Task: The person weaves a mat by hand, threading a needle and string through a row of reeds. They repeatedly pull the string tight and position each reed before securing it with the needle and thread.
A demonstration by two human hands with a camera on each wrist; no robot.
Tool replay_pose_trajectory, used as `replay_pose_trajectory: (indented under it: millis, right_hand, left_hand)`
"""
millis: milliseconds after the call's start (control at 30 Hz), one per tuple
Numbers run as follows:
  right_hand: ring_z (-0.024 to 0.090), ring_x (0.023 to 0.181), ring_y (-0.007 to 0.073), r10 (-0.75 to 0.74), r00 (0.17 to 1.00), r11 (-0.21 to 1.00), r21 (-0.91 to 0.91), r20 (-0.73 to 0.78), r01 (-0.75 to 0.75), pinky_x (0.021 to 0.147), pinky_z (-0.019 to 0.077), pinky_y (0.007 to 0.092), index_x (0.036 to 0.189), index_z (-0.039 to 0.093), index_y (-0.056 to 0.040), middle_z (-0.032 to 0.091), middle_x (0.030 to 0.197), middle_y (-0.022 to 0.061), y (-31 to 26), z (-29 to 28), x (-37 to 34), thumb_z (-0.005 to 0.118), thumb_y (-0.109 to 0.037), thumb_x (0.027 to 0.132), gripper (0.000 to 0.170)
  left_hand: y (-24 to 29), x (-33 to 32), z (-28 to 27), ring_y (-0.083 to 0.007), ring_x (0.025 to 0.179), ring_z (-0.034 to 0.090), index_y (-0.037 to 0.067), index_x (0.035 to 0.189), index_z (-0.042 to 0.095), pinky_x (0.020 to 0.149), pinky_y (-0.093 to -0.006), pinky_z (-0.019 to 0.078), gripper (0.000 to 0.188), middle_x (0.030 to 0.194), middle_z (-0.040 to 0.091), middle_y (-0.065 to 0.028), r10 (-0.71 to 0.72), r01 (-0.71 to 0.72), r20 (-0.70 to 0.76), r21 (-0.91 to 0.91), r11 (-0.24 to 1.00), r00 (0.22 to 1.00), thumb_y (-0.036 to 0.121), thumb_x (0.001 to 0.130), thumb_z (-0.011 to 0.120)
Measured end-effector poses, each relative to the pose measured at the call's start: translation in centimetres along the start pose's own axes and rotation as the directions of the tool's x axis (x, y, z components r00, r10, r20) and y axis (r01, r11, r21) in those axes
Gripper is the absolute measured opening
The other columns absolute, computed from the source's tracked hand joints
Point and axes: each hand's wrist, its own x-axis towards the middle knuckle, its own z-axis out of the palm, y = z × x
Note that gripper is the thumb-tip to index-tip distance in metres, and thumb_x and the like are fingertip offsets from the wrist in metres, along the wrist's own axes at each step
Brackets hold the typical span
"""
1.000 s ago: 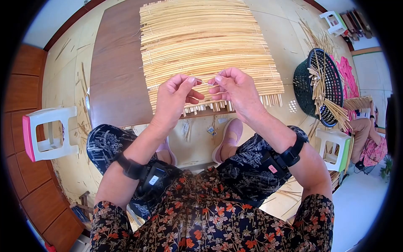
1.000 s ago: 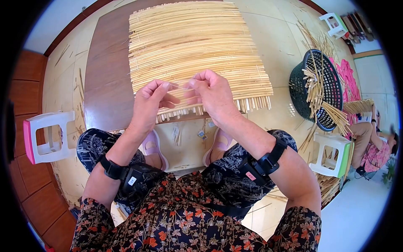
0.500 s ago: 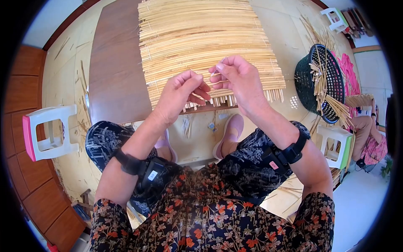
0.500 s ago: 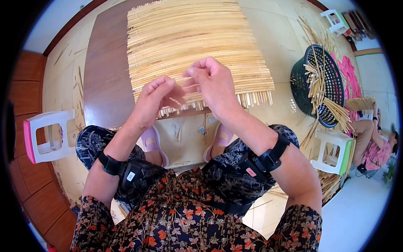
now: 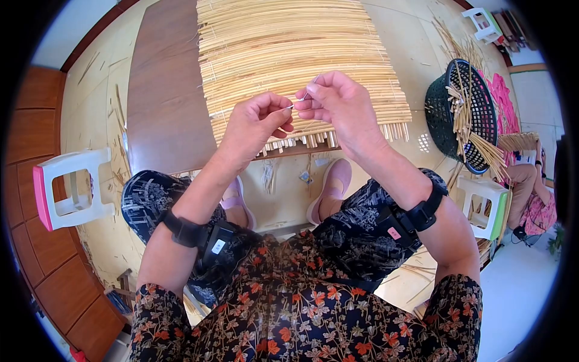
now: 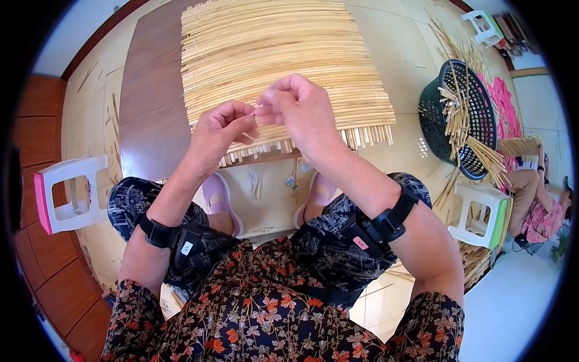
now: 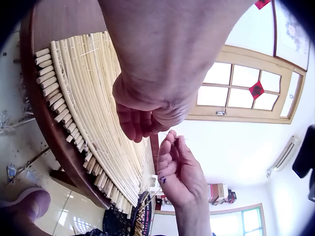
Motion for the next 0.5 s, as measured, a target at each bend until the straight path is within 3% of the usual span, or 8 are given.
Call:
replay_pose_trajectory:
  millis: [333, 500]
  right_hand:
    - [0.068, 0.083, 0.0187, -0.023, 0.999, 0.999, 0.027, -0.036, 0.024, 0.073, 0.0584, 0.0283, 0.102, 0.056, 0.0035, 0.068, 0.095, 0.0145, -0.12, 0.24, 0.14, 0.055, -0.008, 0.095, 0.013]
    - [0.068, 0.079, 0.0184, -0.124, 0.988, 0.99, 0.05, -0.088, 0.128, 0.071, 0.0584, 0.0286, 0.101, 0.057, 0.0031, 0.068, 0.096, 0.0144, -0.74, 0.12, 0.2, 0.056, -0.01, 0.095, 0.014]
  left_hand:
    - [0.0, -0.09, 0.03, -0.0084, 0.072, 0.062, 0.0, 0.098, 0.065, 0.067, -0.0237, 0.0543, 0.013, 0.081, 0.065, -0.0025, -0.005, 0.013, -0.095, 0.091, 0.996, 0.996, 0.011, 0.093, 0.061]
    - [-0.28, -0.02, -0.14, -0.0111, 0.073, 0.064, 0.001, 0.099, 0.065, 0.068, -0.0242, 0.0545, 0.013, 0.082, 0.066, -0.0039, -0.012, 0.018, -0.187, 0.032, 0.999, 0.982, 0.012, 0.094, 0.061]
